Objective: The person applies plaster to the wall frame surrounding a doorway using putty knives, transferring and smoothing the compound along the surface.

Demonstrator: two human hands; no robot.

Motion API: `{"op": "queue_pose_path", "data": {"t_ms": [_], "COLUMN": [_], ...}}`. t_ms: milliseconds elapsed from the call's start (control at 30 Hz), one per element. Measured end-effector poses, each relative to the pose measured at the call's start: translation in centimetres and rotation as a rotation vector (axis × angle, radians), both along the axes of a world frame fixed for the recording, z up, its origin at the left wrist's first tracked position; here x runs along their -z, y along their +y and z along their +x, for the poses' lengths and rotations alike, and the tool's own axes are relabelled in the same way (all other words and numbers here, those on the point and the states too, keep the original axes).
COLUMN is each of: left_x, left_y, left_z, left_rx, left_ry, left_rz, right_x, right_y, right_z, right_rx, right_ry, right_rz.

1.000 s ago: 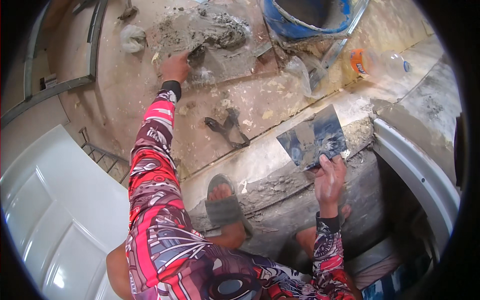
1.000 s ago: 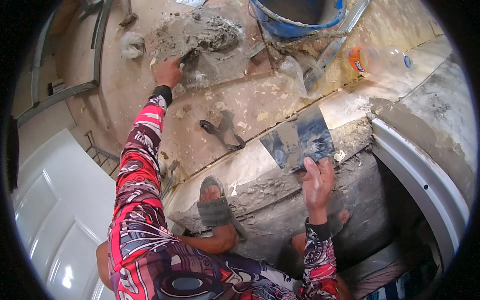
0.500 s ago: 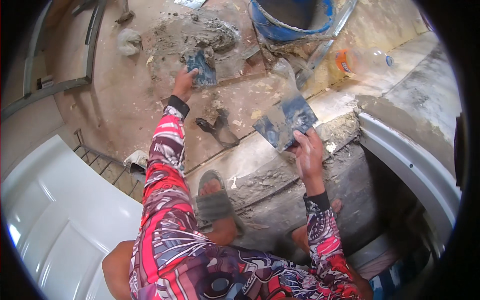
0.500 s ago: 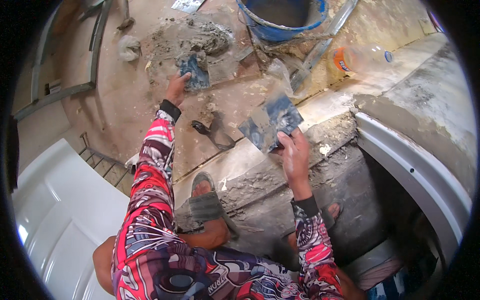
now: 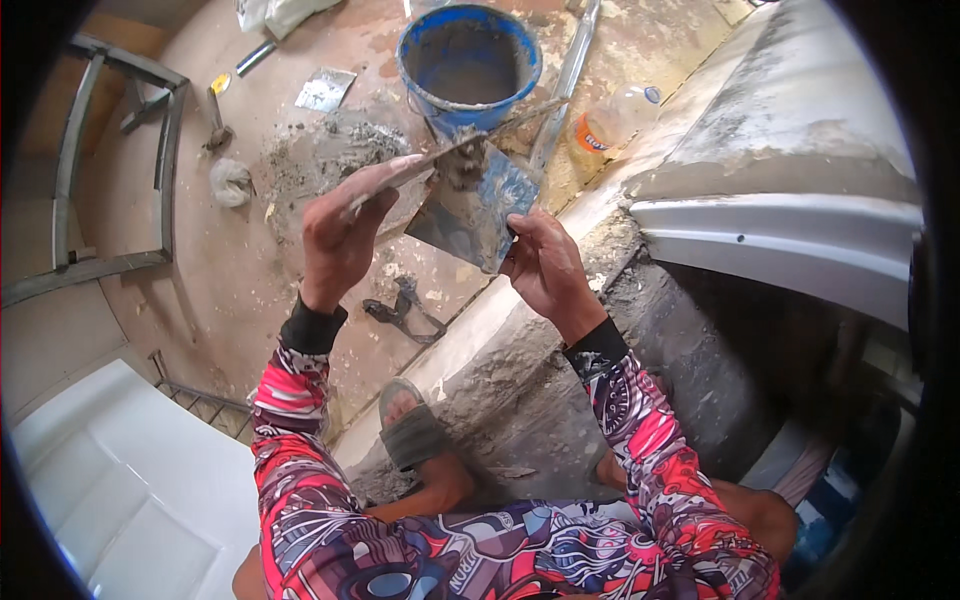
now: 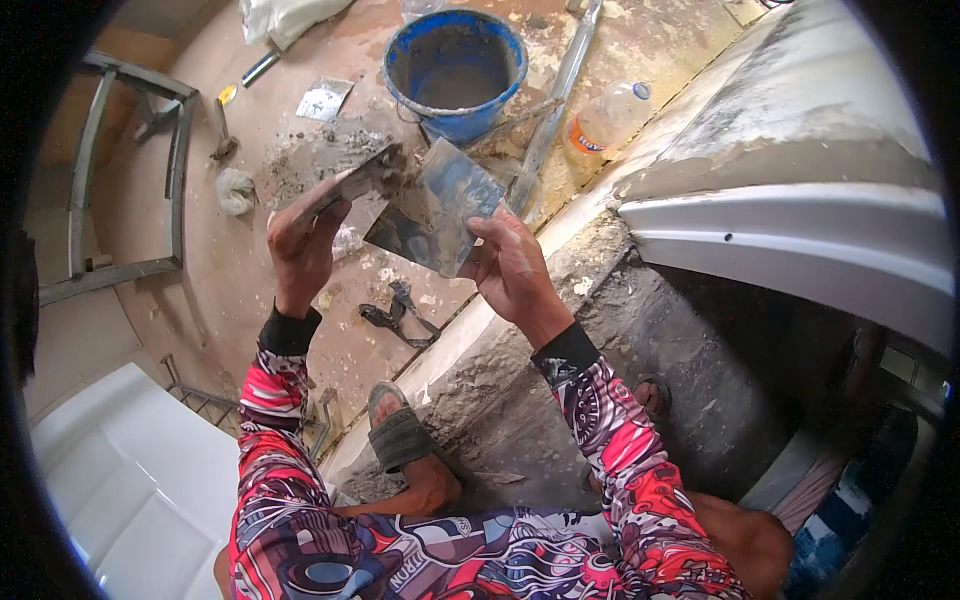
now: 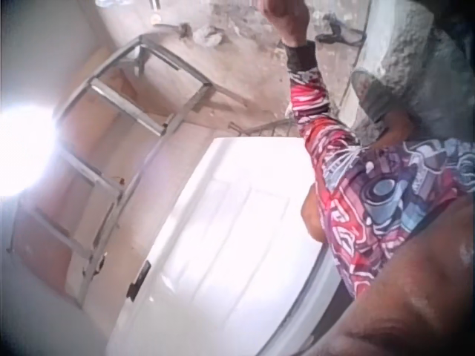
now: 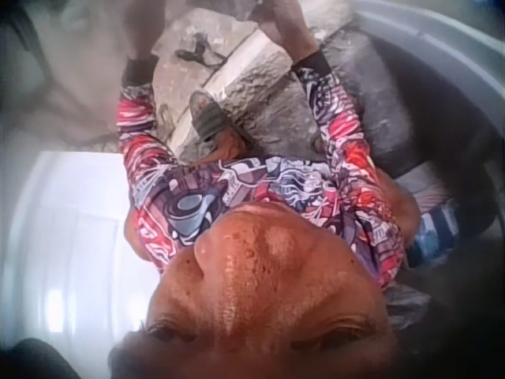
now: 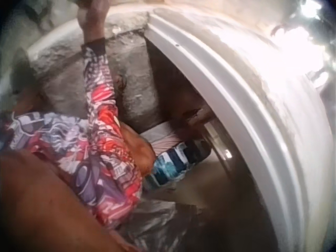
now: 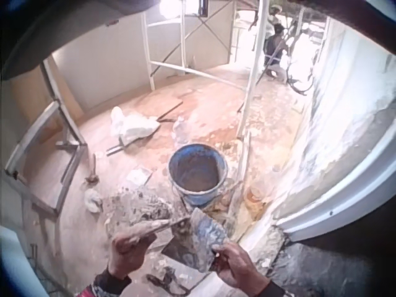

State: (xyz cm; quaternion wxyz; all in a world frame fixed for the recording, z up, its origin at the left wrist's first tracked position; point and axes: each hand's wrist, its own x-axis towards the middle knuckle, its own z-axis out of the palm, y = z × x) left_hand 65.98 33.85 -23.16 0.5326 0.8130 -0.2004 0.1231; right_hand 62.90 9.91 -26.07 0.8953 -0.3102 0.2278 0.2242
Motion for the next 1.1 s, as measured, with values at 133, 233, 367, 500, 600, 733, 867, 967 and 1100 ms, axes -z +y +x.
{"op": "queue_pose_path", "data": {"t_ms": [133,233,367,500,600,733,867,967,1100], "left_x": [-3.0,-5.5,-6.3,-5.9,-4.9,-4.5,-3.0,-2.5,-3.4], "left_y": [-1.1,-1.6,-1.7,-3.2,-3.8,-3.4,-0.6,1.6,0.6], "left_z": [-0.3,-0.5,-1.2,-2.3,-2.9,-2.3,-0.8,-0.9,-1.1], "left_rx": [0.149,0.333,0.407,0.343,0.266,0.244,0.137,-0.008,0.077], "left_ry": [-0.155,-0.278,-0.336,-0.352,-0.408,-0.453,-0.472,-0.260,0.353], "left_rz": [-0.046,0.001,0.227,0.249,0.313,0.397,0.552,0.416,-0.488], "right_x": [-0.4,-1.9,-5.1,-7.3,-7.7,-8.0,-8.4,-7.5,-6.3], "right_y": [-1.6,-2.1,-2.4,-3.5,-4.6,-5.5,-5.5,-6.1,-6.6], "right_z": [-1.2,-2.0,-3.2,-4.5,-5.2,-5.4,-5.0,-4.3,-4.1], "right_rx": [-0.011,-0.012,0.038,0.061,0.059,0.033,0.123,0.075,0.015], "right_ry": [-0.045,-0.044,-0.027,-0.170,-0.215,-0.288,-0.295,-0.337,-0.385], "right_rz": [0.175,0.234,0.241,0.172,0.119,0.122,0.054,-0.038,-0.122]}}
